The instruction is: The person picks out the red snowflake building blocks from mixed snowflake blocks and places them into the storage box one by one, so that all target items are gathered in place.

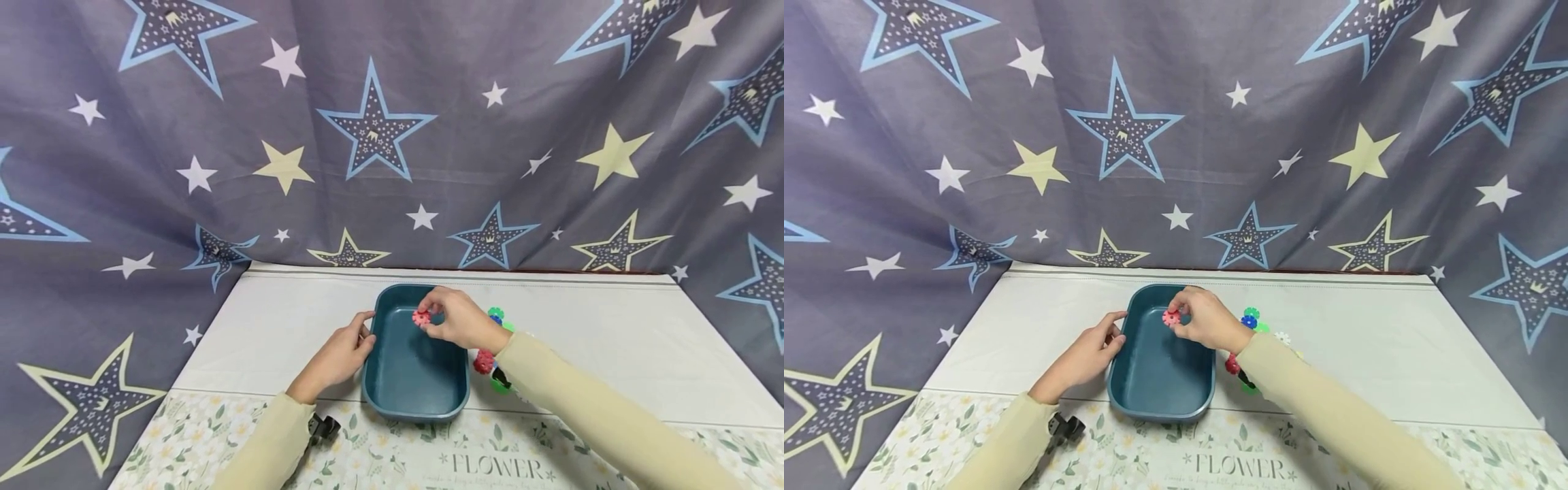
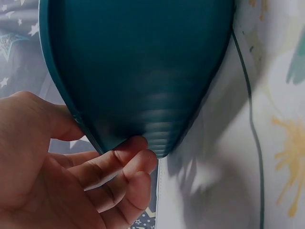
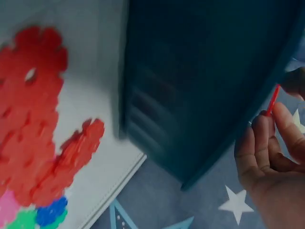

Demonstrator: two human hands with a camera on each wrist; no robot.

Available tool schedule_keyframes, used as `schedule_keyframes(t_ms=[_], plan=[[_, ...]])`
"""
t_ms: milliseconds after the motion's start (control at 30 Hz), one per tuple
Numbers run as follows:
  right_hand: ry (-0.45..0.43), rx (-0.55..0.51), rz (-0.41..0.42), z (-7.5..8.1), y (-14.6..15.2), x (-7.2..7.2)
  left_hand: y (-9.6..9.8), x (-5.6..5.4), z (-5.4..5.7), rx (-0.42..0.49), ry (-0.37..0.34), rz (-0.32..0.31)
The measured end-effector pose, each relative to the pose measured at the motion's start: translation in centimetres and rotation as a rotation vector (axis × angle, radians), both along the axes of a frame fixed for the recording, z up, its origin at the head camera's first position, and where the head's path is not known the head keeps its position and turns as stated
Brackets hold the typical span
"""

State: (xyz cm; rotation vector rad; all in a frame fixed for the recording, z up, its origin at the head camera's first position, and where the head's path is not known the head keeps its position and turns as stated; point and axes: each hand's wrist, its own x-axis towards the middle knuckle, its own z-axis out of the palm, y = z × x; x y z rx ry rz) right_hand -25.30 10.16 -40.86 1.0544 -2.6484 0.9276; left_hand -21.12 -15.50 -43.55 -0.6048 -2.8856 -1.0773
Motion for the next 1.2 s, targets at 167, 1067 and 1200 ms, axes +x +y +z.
schedule_keyframes(t_ms=[167, 1067, 1200], plan=[[-0.038, 0.040, 0.012, -0.6, -1.2, -0.9, -0.2, 0.0, -0.2, 0.000, 0.008, -0.001], [-0.163, 0.268, 0.033, -2.9, -3.4, -4.5, -0.1, -0.1, -0.5, 0.037, -0.010, -0.021], [-0.136, 0.289, 0.048, -3.1, -3.4, -4.7, -0.2, -0.2, -0.6, 0.038, -0.009, -0.021]])
